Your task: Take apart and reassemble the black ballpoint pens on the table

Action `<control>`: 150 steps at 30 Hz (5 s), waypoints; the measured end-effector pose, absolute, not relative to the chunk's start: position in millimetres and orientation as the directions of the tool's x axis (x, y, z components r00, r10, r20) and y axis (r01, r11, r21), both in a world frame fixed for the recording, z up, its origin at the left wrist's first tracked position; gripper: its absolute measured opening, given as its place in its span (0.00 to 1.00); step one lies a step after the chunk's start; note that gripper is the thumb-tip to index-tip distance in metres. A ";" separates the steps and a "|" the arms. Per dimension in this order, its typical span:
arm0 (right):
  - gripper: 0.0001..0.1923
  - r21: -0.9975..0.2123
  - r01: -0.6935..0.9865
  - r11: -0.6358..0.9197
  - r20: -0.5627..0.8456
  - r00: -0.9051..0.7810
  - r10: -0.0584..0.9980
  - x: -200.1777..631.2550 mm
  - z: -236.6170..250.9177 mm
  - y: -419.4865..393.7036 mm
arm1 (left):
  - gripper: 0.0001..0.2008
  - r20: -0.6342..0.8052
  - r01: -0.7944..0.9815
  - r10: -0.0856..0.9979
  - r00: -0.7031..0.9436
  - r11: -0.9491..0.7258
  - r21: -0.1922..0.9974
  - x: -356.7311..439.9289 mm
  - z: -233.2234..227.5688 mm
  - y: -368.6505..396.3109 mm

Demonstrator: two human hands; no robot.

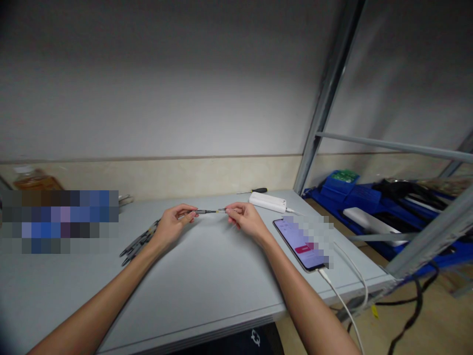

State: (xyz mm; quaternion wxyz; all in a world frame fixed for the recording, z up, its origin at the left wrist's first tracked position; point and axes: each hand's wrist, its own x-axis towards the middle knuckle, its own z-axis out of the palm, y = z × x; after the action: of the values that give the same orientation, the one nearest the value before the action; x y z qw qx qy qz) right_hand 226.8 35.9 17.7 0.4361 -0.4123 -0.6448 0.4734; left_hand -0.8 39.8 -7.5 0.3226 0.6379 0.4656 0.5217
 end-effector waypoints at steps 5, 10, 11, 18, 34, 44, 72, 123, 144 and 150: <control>0.25 -0.965 0.190 0.181 0.131 -0.246 0.960 226.9 14.8 37.0 | 0.14 0.349 0.249 0.937 0.014 -0.342 0.906 1.7 -5.8 39.0; 0.20 -0.965 0.117 0.236 0.195 -0.287 0.938 226.8 15.1 36.9 | 0.13 0.342 0.245 0.940 -0.013 -0.328 0.912 2.5 -3.0 37.8; 0.19 -0.962 0.138 0.237 0.187 -0.302 0.935 226.9 14.2 37.3 | 0.13 0.342 0.238 0.940 -0.008 -0.330 0.913 2.7 -2.8 37.3; 0.24 -0.951 0.204 0.234 0.176 -0.270 0.947 225.7 12.9 37.6 | 0.14 0.358 0.223 0.934 0.002 -0.350 0.910 4.2 -2.0 35.0; 0.20 -0.908 0.216 0.358 0.300 -0.262 0.917 225.9 15.0 36.2 | 0.16 0.332 0.191 0.943 0.006 -0.327 0.925 2.5 -10.4 41.2; 0.18 -0.884 0.323 0.338 0.231 -0.326 0.917 226.7 17.2 32.6 | 0.10 0.358 0.252 0.933 0.025 -0.352 0.901 5.5 -8.5 34.8; 0.20 -0.939 -0.299 0.171 0.169 0.031 0.985 224.8 17.2 44.6 | 0.07 0.466 0.504 0.799 0.379 -0.601 0.620 28.7 -6.6 9.7; 0.15 -0.529 -0.830 -0.175 0.187 -0.316 0.930 256.5 16.6 47.5 | 0.09 0.345 0.836 0.858 0.381 -0.479 0.268 11.6 -19.4 27.5; 0.10 -0.603 -0.757 -0.253 0.148 -0.417 0.897 256.0 16.7 47.8 | 0.08 0.330 0.836 0.865 0.377 -0.472 0.280 11.4 -19.0 27.5; 0.06 -0.625 -0.737 -0.257 0.131 -0.424 0.896 255.3 17.1 48.1 | 0.09 0.333 0.833 0.862 0.381 -0.477 0.280 12.3 -17.5 26.1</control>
State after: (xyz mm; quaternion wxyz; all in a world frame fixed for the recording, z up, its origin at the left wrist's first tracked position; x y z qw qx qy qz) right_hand 255.3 48.1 17.1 0.5217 -0.1266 -0.3152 0.7826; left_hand 12.3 26.1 -17.5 0.0329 0.8304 0.5104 0.2208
